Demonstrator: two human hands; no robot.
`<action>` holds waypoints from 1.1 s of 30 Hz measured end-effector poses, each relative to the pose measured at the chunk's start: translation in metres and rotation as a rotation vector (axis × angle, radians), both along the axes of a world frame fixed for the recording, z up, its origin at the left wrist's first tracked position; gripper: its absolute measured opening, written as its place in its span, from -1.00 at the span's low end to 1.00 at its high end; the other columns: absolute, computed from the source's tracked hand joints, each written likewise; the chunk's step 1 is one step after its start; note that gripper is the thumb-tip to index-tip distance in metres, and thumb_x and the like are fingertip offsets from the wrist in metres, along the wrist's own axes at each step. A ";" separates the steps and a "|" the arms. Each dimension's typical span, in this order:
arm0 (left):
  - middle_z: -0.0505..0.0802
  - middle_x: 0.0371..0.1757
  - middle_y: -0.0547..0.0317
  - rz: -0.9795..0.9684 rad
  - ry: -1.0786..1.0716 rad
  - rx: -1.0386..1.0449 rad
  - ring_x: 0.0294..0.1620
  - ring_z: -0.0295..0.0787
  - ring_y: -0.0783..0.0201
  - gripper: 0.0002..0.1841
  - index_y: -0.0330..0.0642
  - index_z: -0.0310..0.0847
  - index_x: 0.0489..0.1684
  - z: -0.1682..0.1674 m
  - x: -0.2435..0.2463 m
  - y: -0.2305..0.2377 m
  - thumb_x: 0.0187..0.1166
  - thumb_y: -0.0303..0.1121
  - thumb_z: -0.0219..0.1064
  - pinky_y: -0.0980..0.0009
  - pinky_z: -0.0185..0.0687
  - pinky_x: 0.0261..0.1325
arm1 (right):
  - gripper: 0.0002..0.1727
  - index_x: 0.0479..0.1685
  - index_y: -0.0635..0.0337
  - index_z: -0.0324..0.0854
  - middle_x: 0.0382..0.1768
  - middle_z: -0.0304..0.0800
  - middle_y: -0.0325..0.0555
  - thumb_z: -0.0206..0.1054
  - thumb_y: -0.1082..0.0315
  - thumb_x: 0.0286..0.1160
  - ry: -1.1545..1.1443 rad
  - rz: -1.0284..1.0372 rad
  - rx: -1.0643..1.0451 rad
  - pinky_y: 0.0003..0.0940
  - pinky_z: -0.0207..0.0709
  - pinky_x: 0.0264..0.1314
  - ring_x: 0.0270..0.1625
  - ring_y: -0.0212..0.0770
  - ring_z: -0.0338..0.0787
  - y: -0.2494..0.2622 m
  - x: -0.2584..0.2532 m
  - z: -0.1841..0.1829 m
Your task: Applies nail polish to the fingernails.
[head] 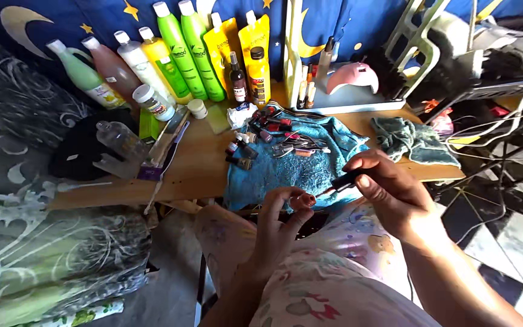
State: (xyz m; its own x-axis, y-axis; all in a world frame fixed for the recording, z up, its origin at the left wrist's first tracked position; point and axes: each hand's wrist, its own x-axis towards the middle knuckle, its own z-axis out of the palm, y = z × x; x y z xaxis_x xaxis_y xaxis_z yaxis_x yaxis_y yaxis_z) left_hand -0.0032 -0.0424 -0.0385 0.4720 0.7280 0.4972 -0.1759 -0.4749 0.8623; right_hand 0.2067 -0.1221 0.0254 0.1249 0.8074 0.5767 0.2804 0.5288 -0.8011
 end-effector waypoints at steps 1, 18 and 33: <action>0.81 0.11 0.13 0.018 0.011 0.010 0.22 0.72 0.32 -0.67 -0.24 0.70 0.18 0.000 0.000 -0.001 0.57 -0.26 0.46 0.33 0.66 0.35 | -0.73 0.14 0.01 0.69 0.08 0.69 -0.34 0.18 0.11 0.77 -0.164 -0.073 0.035 -0.41 0.67 0.24 0.16 -0.40 0.69 -0.005 -0.001 0.010; 0.81 0.16 0.20 0.007 0.003 -0.065 0.26 0.69 0.34 -0.68 -0.16 0.76 0.17 0.003 -0.001 -0.003 0.57 -0.22 0.46 0.34 0.63 0.35 | -0.74 0.11 0.13 0.75 0.07 0.72 -0.12 0.17 0.30 0.75 -0.700 -0.062 0.086 -0.47 0.63 0.29 0.20 -0.33 0.70 0.006 -0.017 0.025; 0.85 0.00 0.06 -0.158 -0.008 -0.021 0.16 0.70 0.30 -0.64 -0.35 0.73 0.12 0.003 -0.003 -0.007 0.71 -0.19 0.30 0.22 0.46 0.43 | -0.16 -0.71 0.13 0.40 -0.73 0.42 -0.14 -0.19 -0.41 0.74 -0.823 -0.304 0.070 -0.25 0.22 -0.67 -0.68 -0.22 0.46 0.018 -0.003 -0.001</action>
